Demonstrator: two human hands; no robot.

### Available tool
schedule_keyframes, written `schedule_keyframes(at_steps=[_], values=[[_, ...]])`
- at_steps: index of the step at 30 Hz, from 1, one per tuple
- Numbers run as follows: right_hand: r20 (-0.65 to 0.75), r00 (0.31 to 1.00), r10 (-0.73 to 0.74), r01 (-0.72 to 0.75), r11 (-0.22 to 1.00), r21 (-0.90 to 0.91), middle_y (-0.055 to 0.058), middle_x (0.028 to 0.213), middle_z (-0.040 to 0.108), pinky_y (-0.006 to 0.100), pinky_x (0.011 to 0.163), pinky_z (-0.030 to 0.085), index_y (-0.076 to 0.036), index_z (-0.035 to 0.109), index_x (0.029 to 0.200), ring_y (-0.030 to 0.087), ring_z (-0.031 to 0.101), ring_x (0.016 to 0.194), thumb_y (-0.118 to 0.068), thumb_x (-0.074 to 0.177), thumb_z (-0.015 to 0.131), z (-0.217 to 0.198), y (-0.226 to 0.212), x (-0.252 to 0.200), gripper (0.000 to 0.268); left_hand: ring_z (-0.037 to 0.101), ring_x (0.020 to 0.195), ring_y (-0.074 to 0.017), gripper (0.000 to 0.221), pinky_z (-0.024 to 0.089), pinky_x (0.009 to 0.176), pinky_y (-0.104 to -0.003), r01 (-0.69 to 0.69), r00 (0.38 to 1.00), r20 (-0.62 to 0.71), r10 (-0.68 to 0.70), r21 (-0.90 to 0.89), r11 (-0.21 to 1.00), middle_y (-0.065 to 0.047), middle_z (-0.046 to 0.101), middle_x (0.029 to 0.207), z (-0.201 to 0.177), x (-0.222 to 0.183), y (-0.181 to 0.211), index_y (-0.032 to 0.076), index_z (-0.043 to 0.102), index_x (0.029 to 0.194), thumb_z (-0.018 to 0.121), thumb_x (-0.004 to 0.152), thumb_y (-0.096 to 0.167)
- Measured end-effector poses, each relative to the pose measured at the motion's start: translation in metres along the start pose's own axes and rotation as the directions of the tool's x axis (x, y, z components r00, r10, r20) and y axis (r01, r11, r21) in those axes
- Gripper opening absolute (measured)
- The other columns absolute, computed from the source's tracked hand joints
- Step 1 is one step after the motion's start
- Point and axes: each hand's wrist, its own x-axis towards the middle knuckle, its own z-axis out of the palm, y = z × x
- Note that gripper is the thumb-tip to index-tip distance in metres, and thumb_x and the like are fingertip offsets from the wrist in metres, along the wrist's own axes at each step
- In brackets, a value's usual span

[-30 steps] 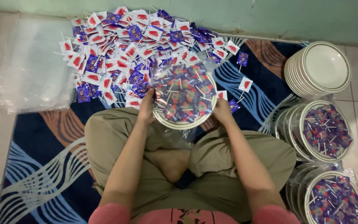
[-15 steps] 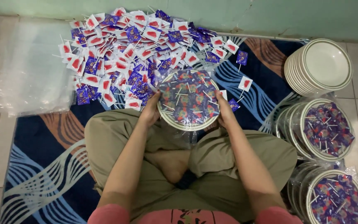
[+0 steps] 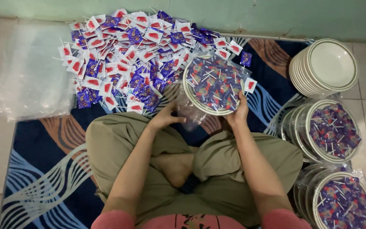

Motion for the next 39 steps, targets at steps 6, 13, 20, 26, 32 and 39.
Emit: schedule_keyframes(at_steps=[6,13,20,26,32,39], values=[[0.047,0.999,0.025,-0.030,0.993,0.110,0.018,0.112,0.075,0.049,0.091,0.063,-0.006,0.067,0.113,0.037,0.074,0.102,-0.036,0.092,0.069,0.015,-0.003,-0.009,0.037,0.051,0.129,-0.0542,0.124,0.054,0.095,-0.062,0.052,0.993,0.108,-0.041,-0.096,0.994,-0.040,0.041,0.146,0.008,-0.015,0.022,-0.004,0.022,0.155,0.095,0.064,0.038],[0.059,0.997,0.052,-0.059,0.990,0.131,0.018,0.118,0.074,0.051,0.099,0.059,-0.005,0.067,0.118,0.037,0.072,0.110,-0.039,0.094,0.067,0.000,0.002,0.008,0.041,0.054,0.135,-0.0365,0.099,0.048,0.107,-0.047,0.087,0.989,-0.126,-0.075,0.096,0.992,-0.024,0.055,0.145,0.006,0.015,-0.026,0.005,0.034,0.158,0.083,0.076,0.030],[0.035,0.999,0.036,-0.038,0.998,0.058,0.015,0.106,0.077,0.046,0.091,0.063,-0.009,0.070,0.107,0.034,0.076,0.097,-0.040,0.092,0.069,0.001,0.002,0.003,0.034,0.067,0.107,-0.0411,0.036,0.052,0.095,-0.048,-0.111,0.901,-0.385,0.202,0.246,0.963,-0.025,0.071,0.109,-0.004,0.032,-0.061,-0.001,0.073,0.117,0.069,0.083,0.009],[0.044,0.998,0.044,-0.045,0.999,0.010,0.013,0.106,0.077,0.044,0.089,0.064,-0.011,0.071,0.110,0.032,0.076,0.096,-0.043,0.092,0.069,0.000,0.006,0.007,0.037,0.067,0.047,-0.0214,0.035,0.058,0.055,-0.036,-0.019,0.923,-0.383,-0.050,-0.174,0.984,-0.017,0.071,0.083,-0.007,0.032,-0.068,0.011,0.072,0.124,0.053,0.094,0.009],[0.106,0.994,-0.009,0.022,0.993,-0.116,0.013,0.109,0.075,0.044,0.088,0.063,-0.012,0.070,0.116,0.030,0.076,0.098,-0.041,0.094,0.069,-0.006,0.015,0.016,0.037,0.065,0.085,-0.0277,0.044,0.064,0.074,-0.043,-0.107,0.914,-0.393,-0.103,-0.479,0.871,-0.026,0.062,0.114,0.000,0.020,-0.043,0.000,0.060,0.138,0.050,0.096,0.006],[0.255,0.965,0.061,0.021,0.951,-0.307,0.007,0.098,0.071,0.043,0.079,0.066,-0.016,0.066,0.119,0.026,0.074,0.091,-0.029,0.091,0.068,-0.010,0.028,0.020,0.031,0.059,0.105,-0.0304,0.042,0.059,0.082,-0.052,-0.159,0.868,-0.455,-0.198,-0.632,0.758,-0.022,0.059,0.124,-0.009,0.017,-0.035,0.006,0.065,0.133,0.051,0.095,0.018]])
